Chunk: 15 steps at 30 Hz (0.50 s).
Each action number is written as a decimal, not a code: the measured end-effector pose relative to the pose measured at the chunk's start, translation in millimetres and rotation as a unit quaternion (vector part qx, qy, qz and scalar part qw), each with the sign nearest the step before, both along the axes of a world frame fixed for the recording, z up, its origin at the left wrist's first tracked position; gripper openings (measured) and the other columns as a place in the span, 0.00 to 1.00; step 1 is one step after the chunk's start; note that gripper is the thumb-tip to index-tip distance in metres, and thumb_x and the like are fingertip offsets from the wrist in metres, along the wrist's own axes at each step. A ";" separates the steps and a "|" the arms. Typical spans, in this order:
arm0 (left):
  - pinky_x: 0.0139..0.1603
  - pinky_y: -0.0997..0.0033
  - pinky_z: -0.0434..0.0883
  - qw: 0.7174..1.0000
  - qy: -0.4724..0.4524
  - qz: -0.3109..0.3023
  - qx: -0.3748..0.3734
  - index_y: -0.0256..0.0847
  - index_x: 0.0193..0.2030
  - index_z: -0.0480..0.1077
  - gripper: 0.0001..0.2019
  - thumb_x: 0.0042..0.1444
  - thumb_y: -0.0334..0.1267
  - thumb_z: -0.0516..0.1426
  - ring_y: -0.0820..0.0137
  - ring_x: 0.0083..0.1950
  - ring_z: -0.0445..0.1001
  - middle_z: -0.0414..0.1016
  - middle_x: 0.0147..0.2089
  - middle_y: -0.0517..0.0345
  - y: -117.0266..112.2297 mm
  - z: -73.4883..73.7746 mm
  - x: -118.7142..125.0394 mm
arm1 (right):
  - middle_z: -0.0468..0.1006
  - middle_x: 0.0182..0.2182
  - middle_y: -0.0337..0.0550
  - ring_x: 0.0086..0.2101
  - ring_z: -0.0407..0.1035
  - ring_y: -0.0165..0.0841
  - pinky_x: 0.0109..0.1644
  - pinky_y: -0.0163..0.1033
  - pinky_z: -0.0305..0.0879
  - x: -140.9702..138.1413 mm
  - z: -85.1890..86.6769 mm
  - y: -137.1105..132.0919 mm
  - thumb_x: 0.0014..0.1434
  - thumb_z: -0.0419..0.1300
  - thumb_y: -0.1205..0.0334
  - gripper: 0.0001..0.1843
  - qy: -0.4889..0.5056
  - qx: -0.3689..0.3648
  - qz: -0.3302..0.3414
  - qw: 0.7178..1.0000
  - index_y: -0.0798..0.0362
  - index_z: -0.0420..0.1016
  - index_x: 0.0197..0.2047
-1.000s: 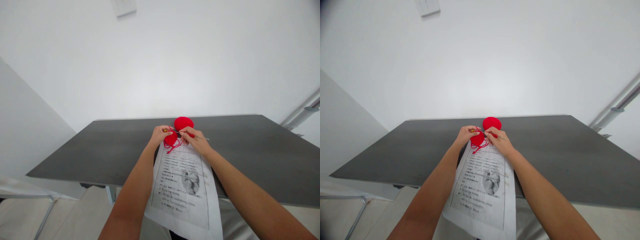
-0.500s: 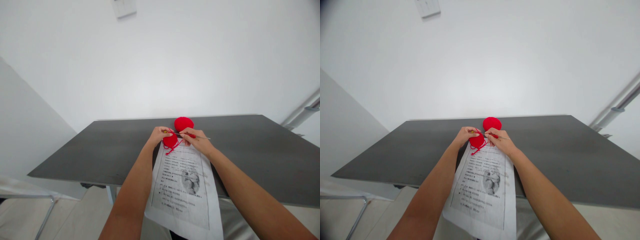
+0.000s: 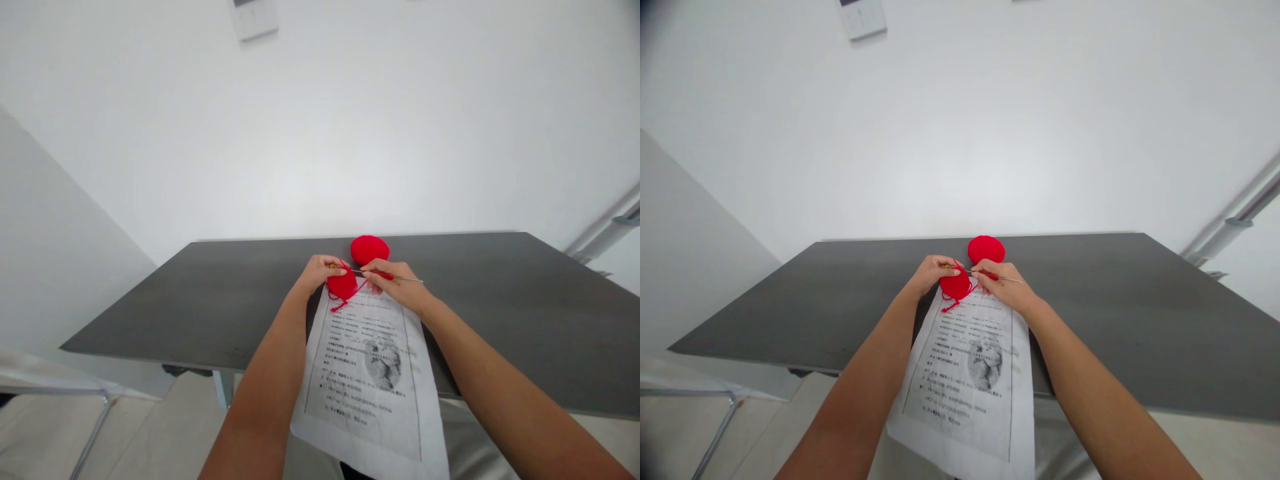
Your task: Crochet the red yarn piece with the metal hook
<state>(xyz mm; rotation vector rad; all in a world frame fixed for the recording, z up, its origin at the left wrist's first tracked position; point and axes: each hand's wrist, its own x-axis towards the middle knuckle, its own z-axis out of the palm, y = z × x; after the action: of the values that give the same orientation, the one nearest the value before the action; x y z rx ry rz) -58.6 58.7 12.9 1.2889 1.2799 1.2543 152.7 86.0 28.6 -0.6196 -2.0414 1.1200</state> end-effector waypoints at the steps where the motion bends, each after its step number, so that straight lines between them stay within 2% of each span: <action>1: 0.37 0.71 0.67 1.000 0.000 0.000 -0.001 0.35 0.28 0.77 0.11 0.34 0.37 0.66 0.72 0.32 0.72 0.79 0.36 0.52 -0.3 0.2 -0.1 | 0.74 0.19 0.36 0.19 0.68 0.29 0.25 0.34 0.67 0.4 0.4 -0.1 0.55 0.60 0.53 0.12 0.002 0.002 0.000 1.000 0.53 0.75 0.35; 4: 0.36 0.71 0.67 1.000 0.004 0.003 -0.002 0.35 0.28 0.77 0.11 0.34 0.37 0.66 0.72 0.32 0.71 0.79 0.35 0.52 -1.2 1.0 -0.1 | 0.74 0.18 0.36 0.17 0.67 0.28 0.22 0.33 0.66 -0.6 1.5 -1.4 0.55 0.61 0.52 0.13 0.033 -0.037 -0.004 0.999 0.54 0.74 0.32; 8: 0.34 0.72 0.66 1.000 0.020 0.011 -0.008 0.35 0.28 0.78 0.11 0.35 0.36 0.66 0.71 0.30 0.71 0.79 0.32 0.53 -3.1 1.5 -0.1 | 0.73 0.16 0.37 0.14 0.65 0.27 0.18 0.31 0.63 -4.4 2.4 -2.8 0.53 0.62 0.49 0.16 0.077 -0.136 -0.013 0.988 0.54 0.70 0.25; 11: 0.33 0.72 0.66 0.999 0.021 0.011 -0.022 0.36 0.29 0.78 0.11 0.35 0.37 0.66 0.72 0.30 0.71 0.79 0.31 0.53 -4.4 0.6 0.3 | 0.75 0.16 0.38 0.14 0.66 0.28 0.17 0.31 0.63 -6.3 1.4 -0.8 0.51 0.64 0.49 0.17 0.092 -0.203 0.000 0.975 0.54 0.68 0.24; 15: 0.33 0.73 0.66 0.999 -0.025 0.002 -0.029 0.35 0.30 0.78 0.12 0.34 0.37 0.66 0.73 0.30 0.71 0.79 0.34 0.52 -4.3 -0.9 1.3 | 0.76 0.16 0.38 0.14 0.66 0.27 0.16 0.30 0.61 -7.6 -1.7 3.3 0.49 0.65 0.52 0.15 0.146 -0.284 0.013 0.948 0.54 0.69 0.26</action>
<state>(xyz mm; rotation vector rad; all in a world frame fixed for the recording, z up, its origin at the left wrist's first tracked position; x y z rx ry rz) -57.3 54.4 12.0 1.2085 1.2742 1.2355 145.1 89.3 26.9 -0.6515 -1.4735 1.7254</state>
